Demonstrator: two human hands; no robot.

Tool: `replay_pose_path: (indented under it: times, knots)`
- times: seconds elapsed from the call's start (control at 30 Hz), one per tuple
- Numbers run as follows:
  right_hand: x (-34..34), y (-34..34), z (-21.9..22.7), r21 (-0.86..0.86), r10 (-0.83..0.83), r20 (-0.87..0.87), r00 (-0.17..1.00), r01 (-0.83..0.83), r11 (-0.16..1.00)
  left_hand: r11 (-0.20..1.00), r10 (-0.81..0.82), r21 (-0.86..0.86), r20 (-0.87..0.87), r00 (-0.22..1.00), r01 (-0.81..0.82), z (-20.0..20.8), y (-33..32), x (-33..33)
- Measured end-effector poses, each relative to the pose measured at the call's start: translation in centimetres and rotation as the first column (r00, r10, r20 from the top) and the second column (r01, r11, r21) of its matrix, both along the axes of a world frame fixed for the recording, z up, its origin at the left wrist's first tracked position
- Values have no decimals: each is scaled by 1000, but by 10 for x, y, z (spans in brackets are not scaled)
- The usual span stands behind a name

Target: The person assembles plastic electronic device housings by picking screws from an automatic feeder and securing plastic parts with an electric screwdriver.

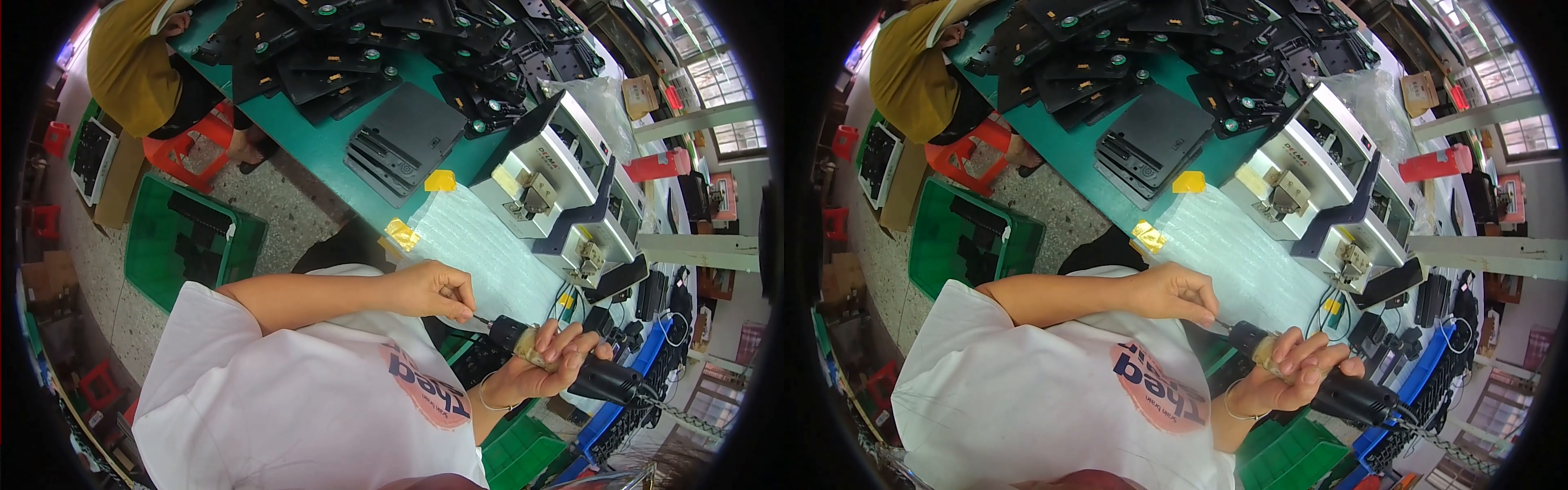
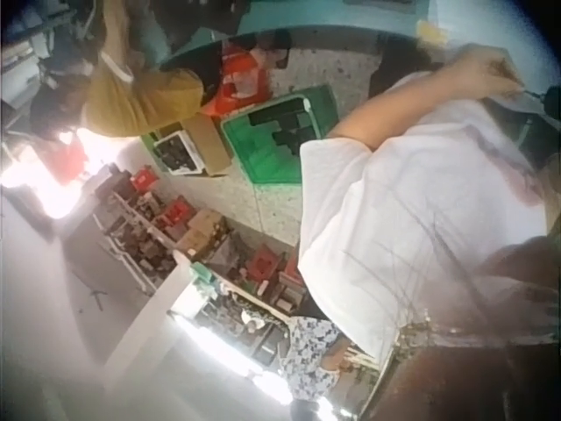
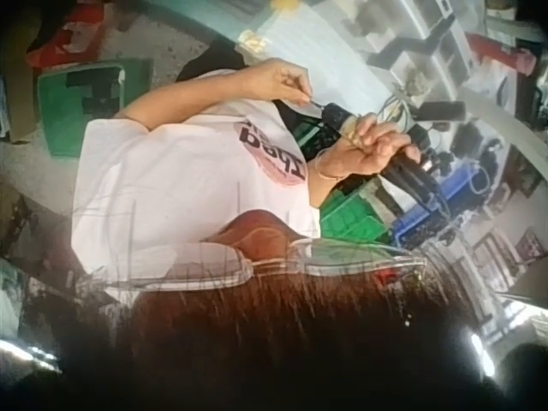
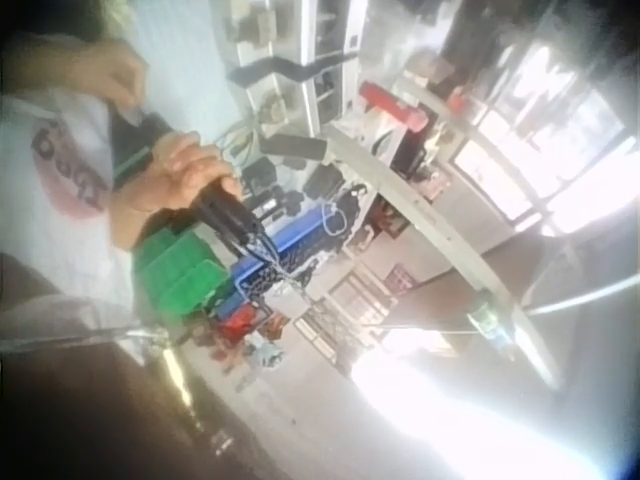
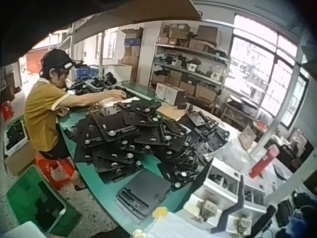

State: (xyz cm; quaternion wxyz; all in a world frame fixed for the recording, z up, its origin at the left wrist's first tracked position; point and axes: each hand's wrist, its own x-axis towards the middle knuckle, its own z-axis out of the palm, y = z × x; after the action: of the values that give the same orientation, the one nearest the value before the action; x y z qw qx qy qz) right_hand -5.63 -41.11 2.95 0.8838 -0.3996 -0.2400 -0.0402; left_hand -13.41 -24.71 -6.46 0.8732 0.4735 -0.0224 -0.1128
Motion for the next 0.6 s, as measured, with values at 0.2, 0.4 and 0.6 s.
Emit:
replay_pose_path:
  times: [0.2,0.4,0.6]
  knots:
    - [2,-6,-7,28,28,-5,1000,-27,999,998,-46,-32,-4,999,46,1,2,0]
    - [20,-27,2,206,-119,-2,993,117,972,998,65,5,-45,997,-65,-2,3,-4]
    - [12,-8,1,233,-27,-8,1000,29,972,992,127,3,-161,979,-128,10,6,-1]
